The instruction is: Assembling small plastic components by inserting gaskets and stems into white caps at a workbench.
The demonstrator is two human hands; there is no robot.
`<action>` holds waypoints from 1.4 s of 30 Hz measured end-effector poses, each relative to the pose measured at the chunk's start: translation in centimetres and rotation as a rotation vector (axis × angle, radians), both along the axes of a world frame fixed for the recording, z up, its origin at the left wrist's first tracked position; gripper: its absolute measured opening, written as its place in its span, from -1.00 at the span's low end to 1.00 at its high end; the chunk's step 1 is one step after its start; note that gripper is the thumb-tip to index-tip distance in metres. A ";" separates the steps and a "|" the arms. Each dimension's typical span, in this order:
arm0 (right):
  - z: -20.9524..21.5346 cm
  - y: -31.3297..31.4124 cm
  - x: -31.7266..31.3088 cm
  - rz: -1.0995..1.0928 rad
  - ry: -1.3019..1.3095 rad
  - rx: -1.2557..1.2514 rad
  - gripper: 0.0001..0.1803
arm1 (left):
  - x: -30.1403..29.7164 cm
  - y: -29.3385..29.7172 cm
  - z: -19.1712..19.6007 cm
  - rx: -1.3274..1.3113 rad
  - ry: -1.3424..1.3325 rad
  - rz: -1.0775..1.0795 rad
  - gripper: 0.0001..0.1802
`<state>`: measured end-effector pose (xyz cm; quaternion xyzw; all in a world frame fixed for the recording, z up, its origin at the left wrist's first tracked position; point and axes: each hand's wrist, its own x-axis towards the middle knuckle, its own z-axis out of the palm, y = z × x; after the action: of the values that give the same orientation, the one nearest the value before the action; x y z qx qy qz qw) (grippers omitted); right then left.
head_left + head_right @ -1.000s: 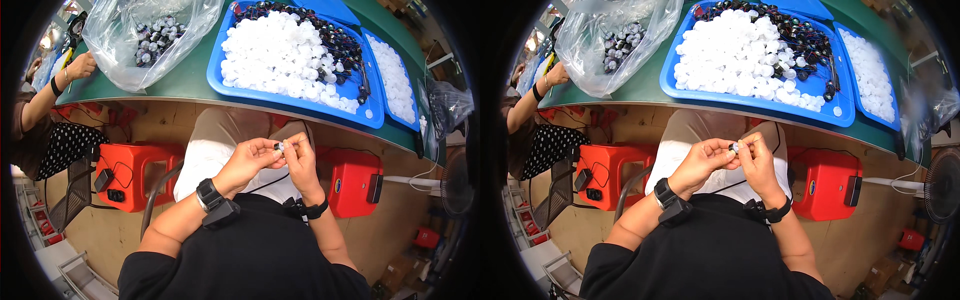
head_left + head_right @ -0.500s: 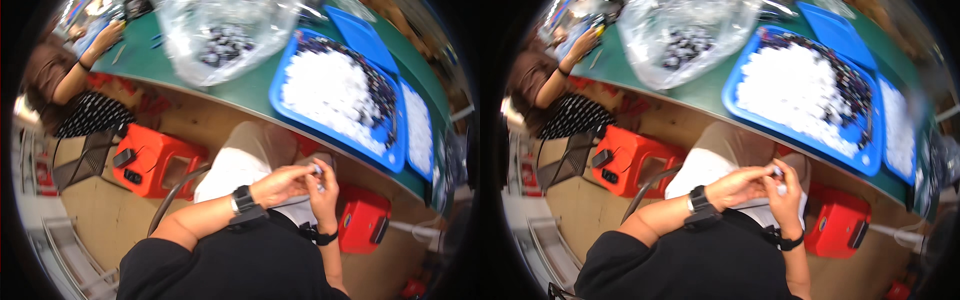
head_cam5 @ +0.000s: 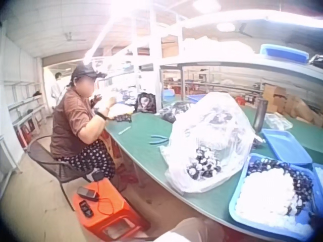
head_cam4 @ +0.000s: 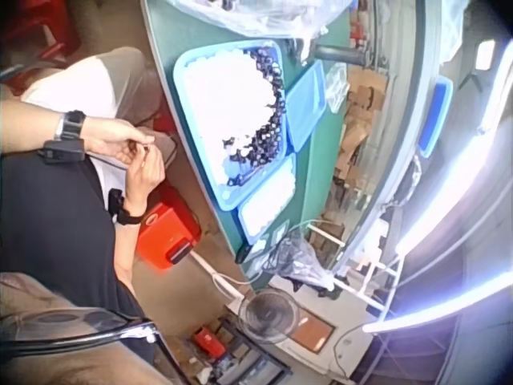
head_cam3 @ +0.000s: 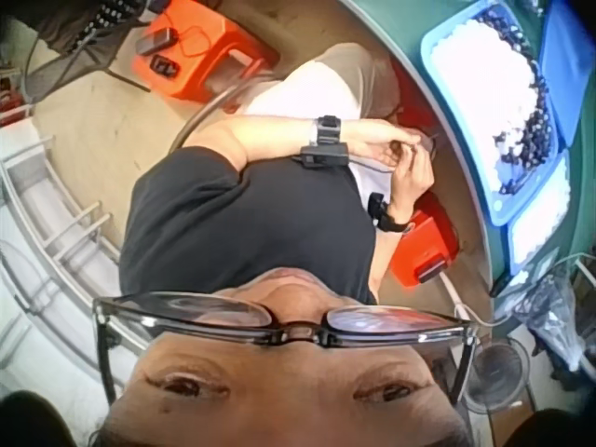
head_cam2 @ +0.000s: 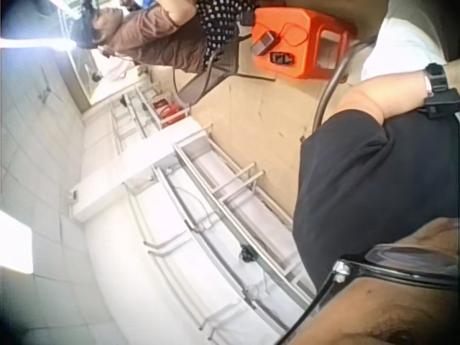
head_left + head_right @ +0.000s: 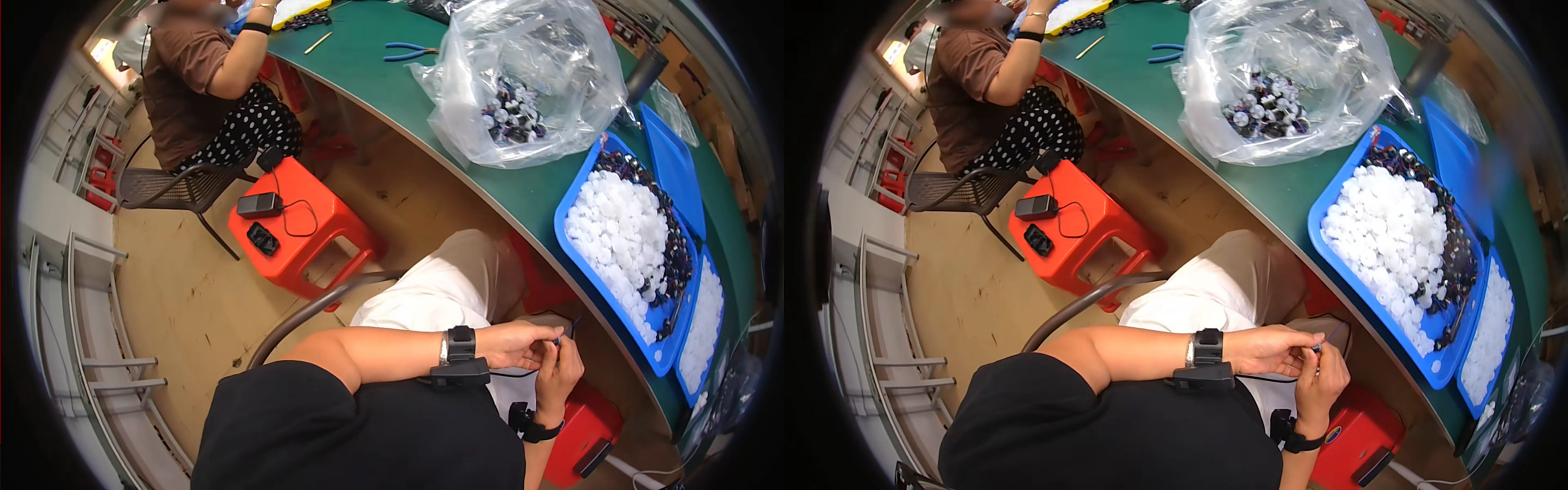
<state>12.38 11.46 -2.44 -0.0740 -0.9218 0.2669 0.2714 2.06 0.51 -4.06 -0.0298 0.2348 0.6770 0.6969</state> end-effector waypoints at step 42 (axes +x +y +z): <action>10.0 1.1 -1.1 0.029 0.115 0.254 -0.55 | -2.1 -0.3 9.1 0.254 0.526 0.053 -0.55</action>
<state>11.32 12.53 7.60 -0.0104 -0.9320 0.1558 0.3271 -0.03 0.17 4.99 0.2279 0.3200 0.7033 0.5924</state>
